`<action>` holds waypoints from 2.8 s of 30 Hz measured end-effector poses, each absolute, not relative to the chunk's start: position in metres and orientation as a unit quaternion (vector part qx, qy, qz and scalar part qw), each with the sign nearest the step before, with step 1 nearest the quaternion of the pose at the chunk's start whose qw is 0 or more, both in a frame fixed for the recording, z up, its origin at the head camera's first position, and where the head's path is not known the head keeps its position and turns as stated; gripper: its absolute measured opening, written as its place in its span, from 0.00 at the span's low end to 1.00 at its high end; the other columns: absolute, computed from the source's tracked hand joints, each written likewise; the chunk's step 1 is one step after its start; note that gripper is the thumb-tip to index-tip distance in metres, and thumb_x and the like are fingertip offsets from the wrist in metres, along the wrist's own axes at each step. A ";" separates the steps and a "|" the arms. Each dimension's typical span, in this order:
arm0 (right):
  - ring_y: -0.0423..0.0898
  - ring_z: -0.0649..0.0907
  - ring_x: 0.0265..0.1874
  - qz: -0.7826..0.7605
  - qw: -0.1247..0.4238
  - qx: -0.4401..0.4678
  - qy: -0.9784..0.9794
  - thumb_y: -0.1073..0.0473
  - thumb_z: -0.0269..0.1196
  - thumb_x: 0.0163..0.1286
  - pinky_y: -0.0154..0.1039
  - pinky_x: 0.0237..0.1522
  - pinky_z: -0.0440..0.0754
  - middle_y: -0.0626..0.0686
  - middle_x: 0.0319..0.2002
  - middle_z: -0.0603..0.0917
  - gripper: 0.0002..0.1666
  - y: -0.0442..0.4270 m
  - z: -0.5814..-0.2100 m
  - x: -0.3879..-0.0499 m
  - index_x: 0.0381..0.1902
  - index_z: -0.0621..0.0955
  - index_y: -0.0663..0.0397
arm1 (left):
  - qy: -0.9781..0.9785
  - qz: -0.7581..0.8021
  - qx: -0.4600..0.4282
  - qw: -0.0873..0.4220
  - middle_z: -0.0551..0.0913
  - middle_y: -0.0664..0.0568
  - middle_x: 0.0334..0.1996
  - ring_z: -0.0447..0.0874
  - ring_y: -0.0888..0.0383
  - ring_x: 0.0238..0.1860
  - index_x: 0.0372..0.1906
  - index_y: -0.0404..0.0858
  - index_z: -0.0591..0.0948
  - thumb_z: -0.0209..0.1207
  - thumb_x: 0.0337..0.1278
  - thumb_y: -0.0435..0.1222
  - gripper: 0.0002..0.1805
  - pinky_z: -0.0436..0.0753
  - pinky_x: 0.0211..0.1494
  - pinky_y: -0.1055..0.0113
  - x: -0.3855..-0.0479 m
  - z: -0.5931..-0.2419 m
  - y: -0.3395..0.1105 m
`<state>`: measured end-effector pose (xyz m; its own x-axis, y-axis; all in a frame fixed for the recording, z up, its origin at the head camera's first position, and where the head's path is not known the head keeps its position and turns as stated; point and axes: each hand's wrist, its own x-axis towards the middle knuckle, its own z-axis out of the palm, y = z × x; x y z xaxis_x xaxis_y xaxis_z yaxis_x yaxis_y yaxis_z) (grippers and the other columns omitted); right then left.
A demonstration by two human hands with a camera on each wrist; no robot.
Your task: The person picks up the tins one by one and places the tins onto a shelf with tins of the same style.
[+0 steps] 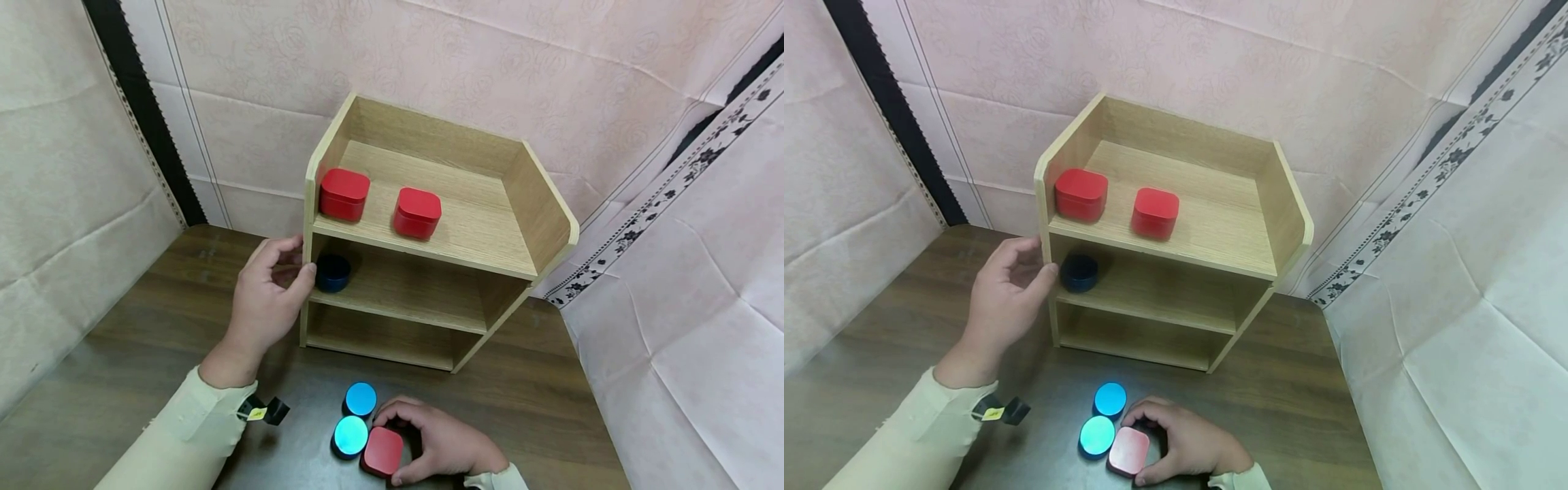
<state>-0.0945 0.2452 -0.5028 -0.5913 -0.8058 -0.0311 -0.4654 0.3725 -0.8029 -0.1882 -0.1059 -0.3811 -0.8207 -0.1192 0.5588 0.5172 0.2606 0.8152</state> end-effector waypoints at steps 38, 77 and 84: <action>0.37 0.85 0.61 -0.432 0.241 -0.341 0.800 0.48 0.84 0.67 0.35 0.67 0.84 0.38 0.66 0.85 0.37 0.250 -0.502 -0.094 0.70 0.79 0.30 | -0.750 -0.590 -0.130 0.269 0.85 0.47 0.59 0.84 0.62 0.56 0.70 0.37 0.85 0.69 0.75 0.32 0.23 0.85 0.57 0.81 -0.187 -0.380 -0.105; 0.45 0.86 0.62 -0.492 0.304 -0.255 0.775 0.54 0.82 0.68 0.35 0.65 0.86 0.50 0.67 0.83 0.37 0.260 -0.491 -0.099 0.69 0.77 0.36 | -0.745 -0.597 -0.127 0.269 0.85 0.48 0.58 0.84 0.61 0.55 0.70 0.38 0.85 0.69 0.75 0.32 0.23 0.86 0.56 0.80 -0.186 -0.381 -0.106; 0.46 0.86 0.61 -0.504 0.286 -0.261 0.772 0.57 0.82 0.68 0.36 0.65 0.87 0.51 0.66 0.84 0.38 0.261 -0.483 -0.098 0.70 0.77 0.39 | -0.744 -0.598 -0.127 0.270 0.85 0.48 0.58 0.84 0.61 0.55 0.70 0.37 0.85 0.69 0.74 0.32 0.23 0.85 0.56 0.80 -0.187 -0.381 -0.105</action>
